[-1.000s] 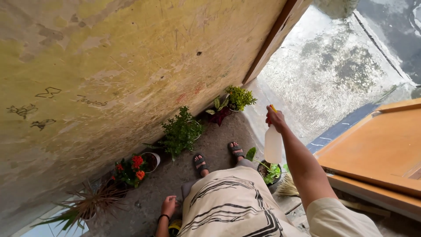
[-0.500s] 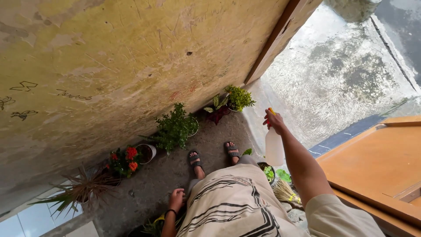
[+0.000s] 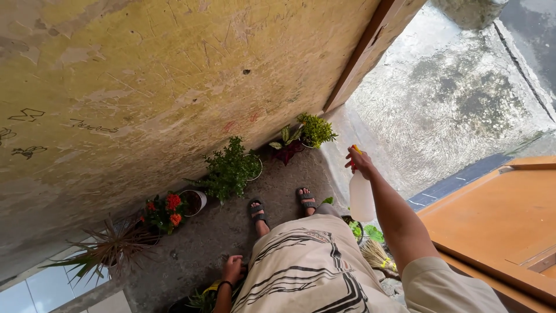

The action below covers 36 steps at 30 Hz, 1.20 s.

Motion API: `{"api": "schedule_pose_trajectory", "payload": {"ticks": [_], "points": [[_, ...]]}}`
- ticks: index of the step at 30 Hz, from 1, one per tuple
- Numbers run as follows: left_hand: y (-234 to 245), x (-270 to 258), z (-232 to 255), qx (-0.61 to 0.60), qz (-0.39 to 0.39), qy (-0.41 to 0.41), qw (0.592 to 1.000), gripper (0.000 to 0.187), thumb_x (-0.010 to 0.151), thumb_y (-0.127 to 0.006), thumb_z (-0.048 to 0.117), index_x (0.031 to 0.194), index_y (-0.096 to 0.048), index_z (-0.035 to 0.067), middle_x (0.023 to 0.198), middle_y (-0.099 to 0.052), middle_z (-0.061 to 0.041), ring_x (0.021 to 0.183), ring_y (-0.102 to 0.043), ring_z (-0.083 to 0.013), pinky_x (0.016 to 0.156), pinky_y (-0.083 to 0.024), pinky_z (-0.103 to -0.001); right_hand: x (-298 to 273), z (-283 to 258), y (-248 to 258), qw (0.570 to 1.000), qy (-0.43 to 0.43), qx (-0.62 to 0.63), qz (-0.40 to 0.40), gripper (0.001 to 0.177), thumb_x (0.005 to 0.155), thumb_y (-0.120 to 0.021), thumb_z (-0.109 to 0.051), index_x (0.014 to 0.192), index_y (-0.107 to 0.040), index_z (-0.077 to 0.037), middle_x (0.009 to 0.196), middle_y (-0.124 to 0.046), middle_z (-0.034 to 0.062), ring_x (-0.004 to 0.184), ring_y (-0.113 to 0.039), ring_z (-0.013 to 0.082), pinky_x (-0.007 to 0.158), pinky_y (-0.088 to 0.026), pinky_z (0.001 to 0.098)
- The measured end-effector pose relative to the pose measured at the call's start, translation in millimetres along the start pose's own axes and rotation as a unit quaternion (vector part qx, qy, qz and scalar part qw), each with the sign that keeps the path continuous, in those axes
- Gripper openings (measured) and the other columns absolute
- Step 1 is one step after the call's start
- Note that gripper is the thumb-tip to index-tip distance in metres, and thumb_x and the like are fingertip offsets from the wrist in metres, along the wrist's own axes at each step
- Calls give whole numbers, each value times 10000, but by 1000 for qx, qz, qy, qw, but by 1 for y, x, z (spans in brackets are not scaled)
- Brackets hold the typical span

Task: Watering various potted plants using a manual spray bottle in an outdoor alleyway.

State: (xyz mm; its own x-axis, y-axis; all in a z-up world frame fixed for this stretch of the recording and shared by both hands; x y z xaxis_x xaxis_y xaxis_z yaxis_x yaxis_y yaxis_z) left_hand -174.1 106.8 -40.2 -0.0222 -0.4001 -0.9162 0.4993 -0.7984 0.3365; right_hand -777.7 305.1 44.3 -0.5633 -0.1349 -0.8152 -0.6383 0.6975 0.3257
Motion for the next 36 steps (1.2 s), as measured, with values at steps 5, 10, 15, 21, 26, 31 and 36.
{"api": "schedule_pose_trajectory", "payload": {"ticks": [5, 10, 15, 21, 26, 31, 36], "points": [[8, -6, 17, -20, -1, -4, 1000, 382, 947, -475, 261, 1249, -669, 130, 1086, -713, -97, 896, -695, -253, 721, -560, -428, 2, 0, -9, 1000, 20, -14, -2, 512, 993, -466, -456, 1060, -662, 12, 858, -732, 224, 539, -493, 214, 578, -438, 349], [19, -13, 31, -42, 11, 4, 999, 340, 991, -474, 247, 1249, -655, 118, 1147, -702, -105, 946, -720, -272, 701, -609, -442, 4, 2, -17, 999, 30, 1, 17, 425, 968, -516, -424, 843, -599, -27, 680, -676, 168, 480, -510, 212, 544, -458, 353], [25, -20, 38, -15, 6, 5, 1000, 350, 1024, -467, 287, 1283, -642, 129, 1189, -692, -103, 998, -717, -263, 693, -613, -441, 2, 2, -25, 1000, 25, -8, 17, 415, 957, -517, -431, 873, -623, -39, 724, -681, 145, 525, -536, 212, 553, -479, 359], [24, -10, 27, 31, 1, -4, 1000, 376, 980, -484, 278, 1270, -676, 134, 1116, -736, -85, 928, -758, -254, 760, -569, -399, -2, -1, -29, 999, 33, -6, 25, 465, 990, -470, -444, 1033, -641, -14, 815, -722, 189, 541, -531, 222, 549, -474, 361], [22, 9, 11, 42, 7, -9, 999, 382, 959, -490, 281, 1257, -691, 151, 1108, -754, -70, 924, -741, -252, 767, -570, -410, -3, -5, -32, 999, 41, 1, 35, 465, 1005, -462, -450, 1013, -637, -19, 815, -722, 189, 516, -518, 219, 539, -460, 360], [21, 9, 11, 3, -16, 1, 1000, 375, 955, -498, 240, 1251, -687, 108, 1118, -718, -119, 930, -704, -263, 768, -595, -395, -3, -8, -37, 998, 44, -6, 37, 469, 1001, -465, -461, 992, -645, -28, 784, -706, 170, 534, -529, 207, 535, -485, 354], [23, 16, 11, 7, -10, -3, 1000, 400, 952, -500, 269, 1277, -684, 126, 1143, -735, -118, 956, -716, -278, 797, -591, -413, -2, -8, -40, 998, 39, -6, 40, 440, 962, -521, -444, 866, -598, -22, 694, -651, 146, 524, -541, 217, 539, -477, 364]]}}
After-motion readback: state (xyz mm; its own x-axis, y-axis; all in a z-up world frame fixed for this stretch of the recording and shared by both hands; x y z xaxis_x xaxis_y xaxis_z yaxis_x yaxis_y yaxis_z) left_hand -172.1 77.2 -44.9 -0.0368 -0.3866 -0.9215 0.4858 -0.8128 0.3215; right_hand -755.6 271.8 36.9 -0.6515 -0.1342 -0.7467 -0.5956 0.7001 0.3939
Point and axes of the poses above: each hand's wrist, its own x-axis towards the middle knuckle, its own y-axis out of the back of the hand, z = x × y, the point moved 5 cm from there along x, towards the middle knuckle
